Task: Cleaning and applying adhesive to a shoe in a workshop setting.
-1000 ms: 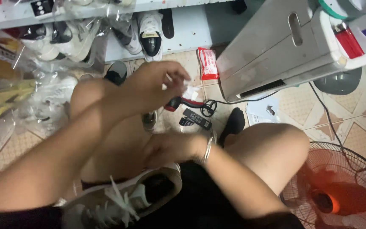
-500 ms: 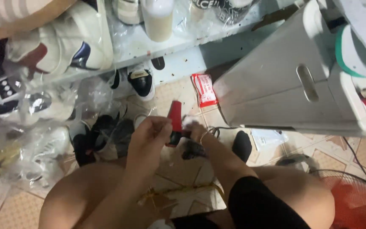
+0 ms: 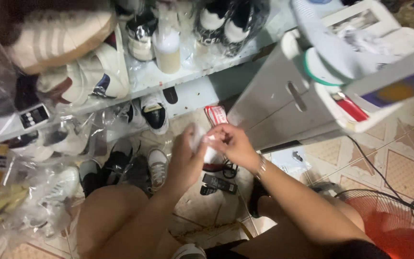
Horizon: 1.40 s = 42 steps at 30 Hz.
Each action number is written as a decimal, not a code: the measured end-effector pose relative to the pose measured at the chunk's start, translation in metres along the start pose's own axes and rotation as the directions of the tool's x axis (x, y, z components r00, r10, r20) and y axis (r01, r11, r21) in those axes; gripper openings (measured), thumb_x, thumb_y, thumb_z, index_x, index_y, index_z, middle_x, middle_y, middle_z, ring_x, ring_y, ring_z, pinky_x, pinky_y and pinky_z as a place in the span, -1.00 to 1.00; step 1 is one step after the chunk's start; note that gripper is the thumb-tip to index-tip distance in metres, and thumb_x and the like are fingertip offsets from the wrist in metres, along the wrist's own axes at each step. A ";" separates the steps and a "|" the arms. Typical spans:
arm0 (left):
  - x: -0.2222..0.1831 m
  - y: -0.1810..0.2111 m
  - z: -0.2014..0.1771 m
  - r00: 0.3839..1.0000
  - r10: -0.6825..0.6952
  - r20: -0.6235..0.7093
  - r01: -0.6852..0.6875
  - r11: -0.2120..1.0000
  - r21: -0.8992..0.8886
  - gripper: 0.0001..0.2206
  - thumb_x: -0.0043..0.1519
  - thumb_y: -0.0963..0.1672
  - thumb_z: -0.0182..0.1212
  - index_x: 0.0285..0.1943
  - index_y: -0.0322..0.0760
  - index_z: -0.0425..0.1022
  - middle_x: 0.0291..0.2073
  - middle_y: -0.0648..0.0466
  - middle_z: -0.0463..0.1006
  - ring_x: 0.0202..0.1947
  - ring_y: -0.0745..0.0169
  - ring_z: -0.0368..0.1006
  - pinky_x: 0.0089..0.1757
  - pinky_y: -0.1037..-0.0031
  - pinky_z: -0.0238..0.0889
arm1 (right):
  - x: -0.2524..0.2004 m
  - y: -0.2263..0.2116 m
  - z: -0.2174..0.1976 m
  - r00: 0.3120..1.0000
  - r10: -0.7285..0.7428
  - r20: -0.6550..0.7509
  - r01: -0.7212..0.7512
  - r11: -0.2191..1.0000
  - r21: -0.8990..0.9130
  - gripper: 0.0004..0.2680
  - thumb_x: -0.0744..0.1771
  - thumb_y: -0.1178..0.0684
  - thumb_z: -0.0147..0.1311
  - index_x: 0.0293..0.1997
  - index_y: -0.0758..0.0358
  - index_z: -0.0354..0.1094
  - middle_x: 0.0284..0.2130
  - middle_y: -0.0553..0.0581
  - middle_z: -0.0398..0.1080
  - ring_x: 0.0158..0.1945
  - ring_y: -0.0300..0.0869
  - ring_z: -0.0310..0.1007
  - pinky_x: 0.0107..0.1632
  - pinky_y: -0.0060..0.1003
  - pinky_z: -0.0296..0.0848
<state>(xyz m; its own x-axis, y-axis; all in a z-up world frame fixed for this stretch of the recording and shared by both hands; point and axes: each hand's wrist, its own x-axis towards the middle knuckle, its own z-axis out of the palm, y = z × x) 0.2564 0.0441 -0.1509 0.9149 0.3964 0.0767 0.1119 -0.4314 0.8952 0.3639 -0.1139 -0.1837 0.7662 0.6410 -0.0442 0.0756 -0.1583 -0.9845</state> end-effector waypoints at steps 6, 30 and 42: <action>-0.012 -0.030 0.044 0.989 0.054 0.140 -0.072 0.989 0.128 -0.70 0.29 -0.07 0.03 0.11 -0.31 0.47 -0.14 -0.19 0.52 -0.12 -0.11 0.47 -0.11 0.21 0.30 | -0.080 -0.056 -0.018 0.992 -0.063 -0.107 0.067 0.997 0.034 -0.82 0.29 0.23 0.27 -0.04 0.26 0.44 -0.42 -0.10 0.32 -0.35 -0.44 0.27 -0.26 -0.52 0.34; 0.118 0.281 0.143 0.654 0.751 0.093 -0.746 0.660 -0.085 -0.22 -0.20 -0.03 0.65 0.20 -0.46 0.41 0.04 -0.24 0.52 0.07 -0.18 0.43 0.05 0.20 0.27 | -0.087 -0.072 -0.089 0.329 -0.117 -0.937 0.452 0.891 0.048 -0.89 0.30 0.27 0.25 -0.13 0.43 0.49 -0.13 0.10 0.52 -0.16 -0.29 0.44 -0.12 -0.42 0.42; 0.040 0.306 0.088 0.770 0.627 -0.116 -0.605 0.659 -0.447 -0.53 -0.02 -0.14 0.64 -0.06 -0.32 0.41 -0.19 0.06 0.58 -0.13 0.39 0.55 -0.11 0.51 0.49 | -0.101 -0.083 -0.086 0.235 -0.338 -0.911 0.484 0.854 -0.192 -0.90 0.30 0.31 0.26 -0.14 0.46 0.50 -0.17 0.16 0.51 -0.11 -0.25 0.50 -0.13 -0.44 0.47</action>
<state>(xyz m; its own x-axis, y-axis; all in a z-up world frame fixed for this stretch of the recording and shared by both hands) 0.3613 -0.1427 0.0873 0.7296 0.1289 0.6716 -0.6527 -0.1620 0.7401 0.3351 -0.2297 -0.0833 0.7363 -0.4803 0.4767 0.5574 0.0309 -0.8297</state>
